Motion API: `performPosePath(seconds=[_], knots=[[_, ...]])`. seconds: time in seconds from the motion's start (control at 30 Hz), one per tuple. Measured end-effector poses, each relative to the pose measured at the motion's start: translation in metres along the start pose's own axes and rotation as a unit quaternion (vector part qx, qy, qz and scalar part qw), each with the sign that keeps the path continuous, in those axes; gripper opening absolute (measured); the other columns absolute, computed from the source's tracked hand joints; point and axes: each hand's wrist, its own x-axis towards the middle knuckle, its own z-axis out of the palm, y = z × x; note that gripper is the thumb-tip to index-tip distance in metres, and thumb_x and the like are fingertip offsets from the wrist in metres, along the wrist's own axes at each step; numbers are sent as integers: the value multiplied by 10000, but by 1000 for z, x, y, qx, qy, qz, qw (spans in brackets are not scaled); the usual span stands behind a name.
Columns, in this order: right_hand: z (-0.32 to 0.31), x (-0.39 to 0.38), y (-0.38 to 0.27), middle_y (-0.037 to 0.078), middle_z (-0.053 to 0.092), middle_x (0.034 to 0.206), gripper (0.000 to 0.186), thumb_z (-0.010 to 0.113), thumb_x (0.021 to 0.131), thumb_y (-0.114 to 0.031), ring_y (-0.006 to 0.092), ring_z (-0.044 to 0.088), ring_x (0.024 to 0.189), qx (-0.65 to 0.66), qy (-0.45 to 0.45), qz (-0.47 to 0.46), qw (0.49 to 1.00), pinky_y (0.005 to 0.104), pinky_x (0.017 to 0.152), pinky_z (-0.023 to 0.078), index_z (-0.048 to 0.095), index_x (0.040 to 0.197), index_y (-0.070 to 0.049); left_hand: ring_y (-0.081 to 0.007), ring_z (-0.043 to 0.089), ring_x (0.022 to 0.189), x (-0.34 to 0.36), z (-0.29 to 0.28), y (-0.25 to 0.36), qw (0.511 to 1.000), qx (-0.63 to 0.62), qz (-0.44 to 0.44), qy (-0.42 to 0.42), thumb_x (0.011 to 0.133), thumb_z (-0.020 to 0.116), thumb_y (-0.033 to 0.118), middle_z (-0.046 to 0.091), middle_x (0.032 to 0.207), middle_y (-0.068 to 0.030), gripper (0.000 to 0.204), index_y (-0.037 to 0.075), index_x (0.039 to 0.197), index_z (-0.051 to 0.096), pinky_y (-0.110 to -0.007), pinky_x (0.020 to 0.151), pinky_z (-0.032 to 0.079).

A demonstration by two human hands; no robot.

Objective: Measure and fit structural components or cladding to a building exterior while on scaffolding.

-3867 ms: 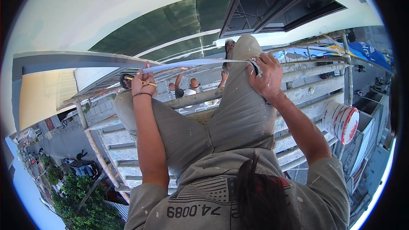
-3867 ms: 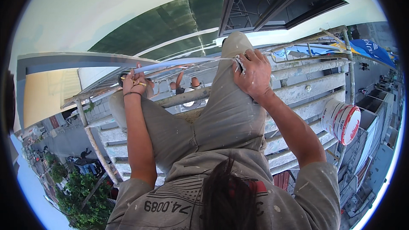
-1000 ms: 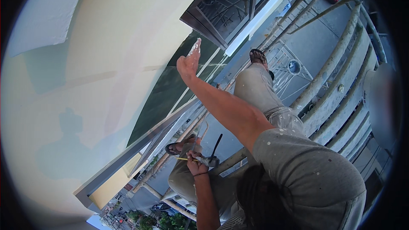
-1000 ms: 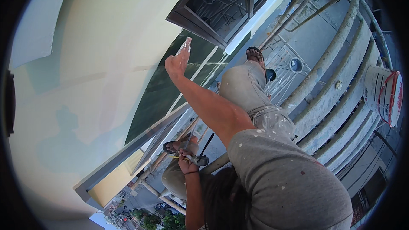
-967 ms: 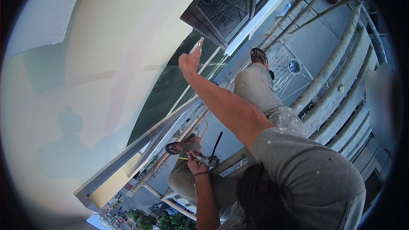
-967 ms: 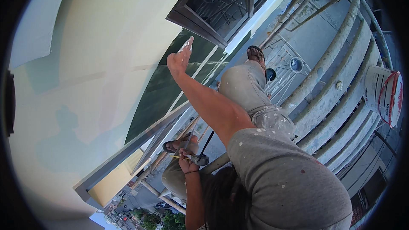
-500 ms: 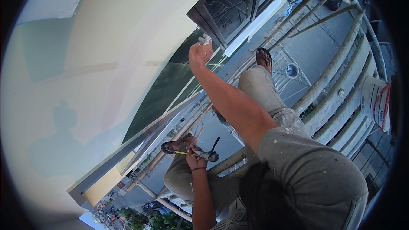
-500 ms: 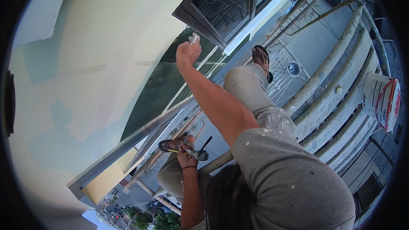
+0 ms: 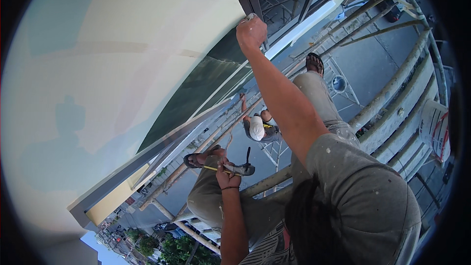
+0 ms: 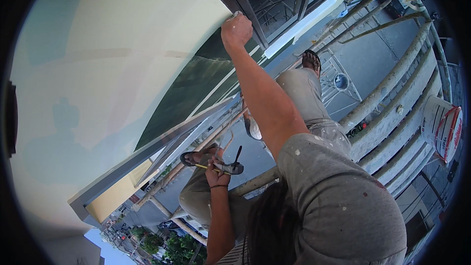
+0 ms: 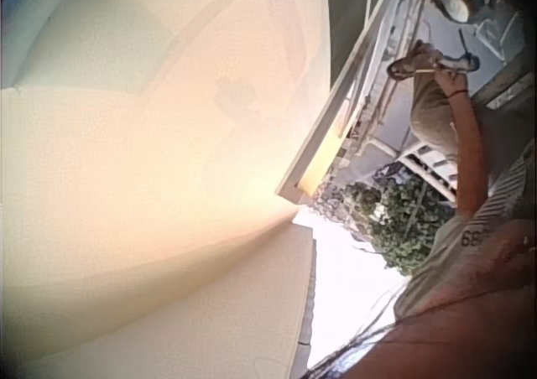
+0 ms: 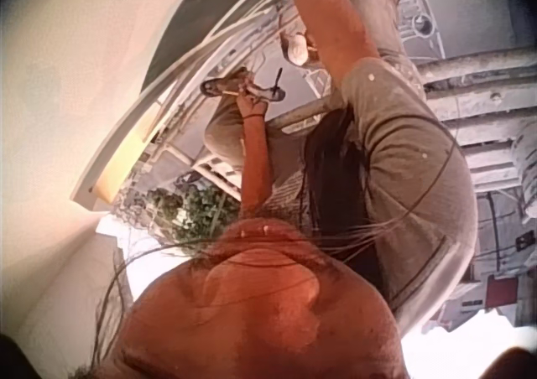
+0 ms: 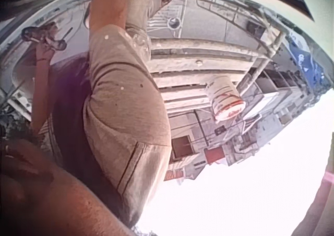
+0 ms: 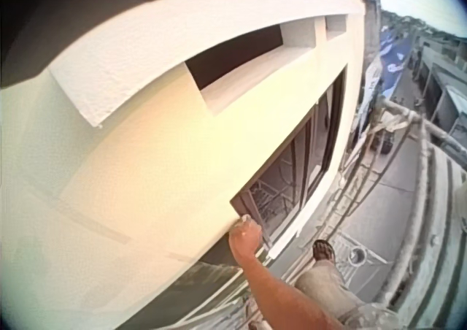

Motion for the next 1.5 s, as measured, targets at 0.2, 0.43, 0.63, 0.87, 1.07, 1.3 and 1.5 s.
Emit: performPosePath(seconds=[0.2, 0.43, 0.63, 0.87, 1.07, 1.3, 1.5], knots=[[13, -40, 9, 173, 724, 970, 226, 691, 805, -182, 395, 693, 905, 59, -44, -134, 988, 454, 812, 558, 722, 973, -35, -163, 676, 780, 7, -1, 4, 1000, -6, -4, -2, 1069, 492, 275, 698, 1015, -57, 216, 86, 1096, 593, -228, 394, 405], [66, -100, 86, 196, 673, 838, 230, 677, 835, -234, 435, 666, 809, 117, -241, -149, 952, 488, 737, 544, 679, 864, -6, -185, 699, 836, 25, 11, -11, 996, 0, -49, -78, 1063, 465, 236, 712, 1091, -81, 231, 59, 1097, 608, -309, 740, 620], [55, -35, 81, 262, 672, 1108, 292, 608, 836, -81, 362, 666, 1035, 146, -242, 151, 947, 451, 876, 528, 635, 1072, 89, -166, 706, 861, 22, 2, 0, 995, 49, -10, -90, 1071, 440, 258, 703, 1141, -74, 242, 68, 1078, 589, -231, 455, 516], [69, -74, 0, 282, -41, 1660, 882, 516, 847, -29, 367, -61, 1556, 311, -135, -27, 940, 378, 1255, 61, -11, 1535, 132, -164, 707, 850, 12, 7, 9, 999, 28, 17, -2, 1090, 370, 286, 709, 1107, -71, 288, 89, 1099, 579, -219, 379, 428], [76, -20, 18, 335, -126, 1635, 978, 559, 873, -83, 437, -111, 1541, 334, -167, -26, 927, 460, 1260, -34, -128, 1541, 115, -166, 706, 839, 21, 5, 7, 997, 37, -1, -65, 1085, 387, 289, 721, 1053, -74, 295, 95, 1077, 610, -241, 449, 492], [56, -47, 5, 318, -96, 1646, 953, 512, 840, -8, 405, -86, 1552, 323, -123, -108, 932, 410, 1263, -17, -115, 1549, 105, -194, 701, 831, 14, 0, 15, 998, 26, 14, -54, 1066, 444, 249, 725, 1035, -77, 250, 73, 1068, 621, -332, 819, 617], [49, -53, -6, 295, -132, 1652, 1001, 484, 754, 78, 438, -107, 1543, 295, -44, -191, 935, 443, 1259, -24, -112, 1558, 92, -164, 701, 837, 16, 7, 6, 992, 51, 13, -113, 1061, 443, 251, 725, 1057, -64, 239, 81, 1068, 611, -241, 558, 553]])
